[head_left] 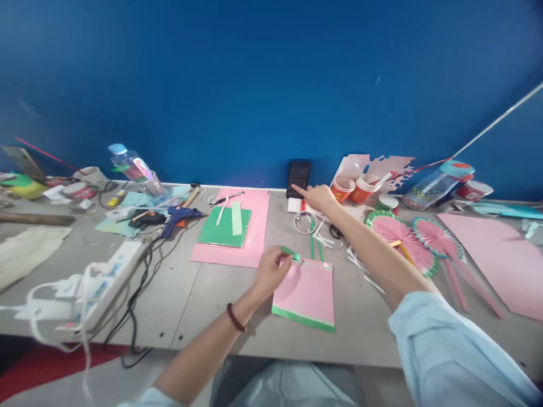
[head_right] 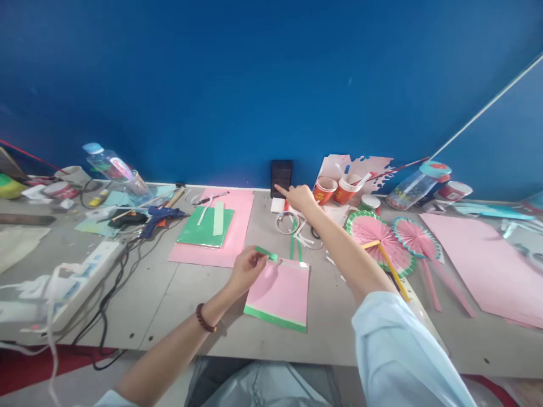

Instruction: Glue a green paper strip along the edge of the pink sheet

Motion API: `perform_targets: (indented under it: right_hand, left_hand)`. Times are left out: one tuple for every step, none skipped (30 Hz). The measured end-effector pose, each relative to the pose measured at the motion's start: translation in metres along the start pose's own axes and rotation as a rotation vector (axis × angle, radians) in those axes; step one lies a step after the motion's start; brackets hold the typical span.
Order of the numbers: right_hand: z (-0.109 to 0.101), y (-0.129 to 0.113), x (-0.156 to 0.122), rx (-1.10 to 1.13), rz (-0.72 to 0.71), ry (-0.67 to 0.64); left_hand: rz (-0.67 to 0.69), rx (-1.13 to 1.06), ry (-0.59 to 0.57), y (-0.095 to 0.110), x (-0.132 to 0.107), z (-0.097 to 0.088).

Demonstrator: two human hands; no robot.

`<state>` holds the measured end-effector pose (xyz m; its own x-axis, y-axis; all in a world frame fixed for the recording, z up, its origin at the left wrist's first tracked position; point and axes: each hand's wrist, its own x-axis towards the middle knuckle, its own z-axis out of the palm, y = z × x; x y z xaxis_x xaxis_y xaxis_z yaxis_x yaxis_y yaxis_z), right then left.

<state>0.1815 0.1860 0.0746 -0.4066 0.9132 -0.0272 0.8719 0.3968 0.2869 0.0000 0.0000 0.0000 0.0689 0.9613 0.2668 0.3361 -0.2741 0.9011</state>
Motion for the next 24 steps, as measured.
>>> perform_targets:
  right_hand:
    - [-0.002,0.003,0.004,-0.004,0.024,0.002]
    - [-0.006,0.007,0.007,-0.002,0.060,0.011]
    - [-0.009,0.010,0.008,0.012,0.114,0.031]
    - [-0.014,0.013,0.008,0.043,0.182,0.059]
    - [-0.018,0.014,0.006,0.095,0.254,0.094]
    - [-0.022,0.014,0.003,0.182,0.323,0.135]
    - [-0.025,0.012,-0.003,0.287,0.377,0.174]
    - [-0.026,0.009,-0.010,0.411,0.399,0.207]
    - [-0.025,0.003,-0.019,0.566,0.402,0.237]
    - [-0.023,-0.004,-0.029,0.622,0.401,0.230]
    - [-0.020,-0.012,-0.040,0.689,0.362,0.207]
    - [-0.015,-0.022,-0.053,0.757,0.323,0.162]
    - [-0.009,-0.031,-0.065,0.802,0.292,0.113]
    - [-0.004,-0.041,-0.077,0.865,0.268,0.058]
    - [0.001,-0.049,-0.089,1.021,0.240,-0.052]
    - [0.006,-0.056,-0.100,1.149,0.226,-0.165]
    - [0.009,-0.062,-0.109,1.257,0.246,-0.232]
    - [0.011,-0.067,-0.117,1.360,0.264,-0.291]
    - [0.013,-0.071,-0.124,1.454,0.277,-0.345]
    - [0.014,-0.074,-0.129,1.534,0.277,-0.393]
    - [0.016,-0.076,-0.132,1.597,0.269,-0.436]
    - [0.017,-0.078,-0.135,1.643,0.259,-0.460]
    - [0.018,-0.080,-0.136,1.670,0.250,-0.464]
    - [0.020,-0.081,-0.138,1.683,0.245,-0.448]
  left_hand:
    - [0.001,-0.009,0.001,-0.001,0.000,0.000]
    - [0.002,-0.013,0.002,-0.001,0.000,0.000]
    - [0.002,-0.011,0.002,-0.001,0.000,0.000]
    - [0.002,-0.006,0.001,-0.001,0.000,0.000]
    - [0.001,-0.001,-0.002,-0.001,0.000,0.000]
    - [0.000,0.003,-0.004,0.000,0.000,0.000]
    - [-0.002,0.006,-0.007,0.000,0.000,-0.001]
    - [-0.002,0.009,-0.009,0.001,0.000,-0.001]
    - [-0.001,0.012,-0.008,0.002,0.000,-0.001]
    - [0.003,0.018,-0.007,0.002,0.000,-0.001]
    - [0.009,0.027,-0.008,0.002,0.000,-0.001]
    - [0.017,0.037,-0.008,0.002,0.000,-0.001]
    - [0.028,0.046,-0.009,0.002,0.001,-0.001]
    - [0.040,0.053,-0.011,0.002,0.001,-0.001]
    - [0.052,0.054,-0.013,0.002,0.001,-0.001]
    - [0.061,0.050,-0.014,0.003,0.001,-0.001]
    - [0.066,0.044,-0.014,0.003,0.001,-0.002]
    - [0.068,0.038,-0.014,0.004,0.001,-0.002]
    - [0.068,0.035,-0.013,0.005,0.001,-0.002]
    - [0.067,0.038,-0.011,0.006,0.001,-0.003]
    - [0.068,0.046,-0.009,0.007,0.002,-0.003]
    - [0.073,0.055,-0.011,0.008,0.002,-0.004]
    - [0.082,0.064,-0.016,0.010,0.002,-0.005]
    - [0.091,0.072,-0.026,0.011,0.002,-0.005]
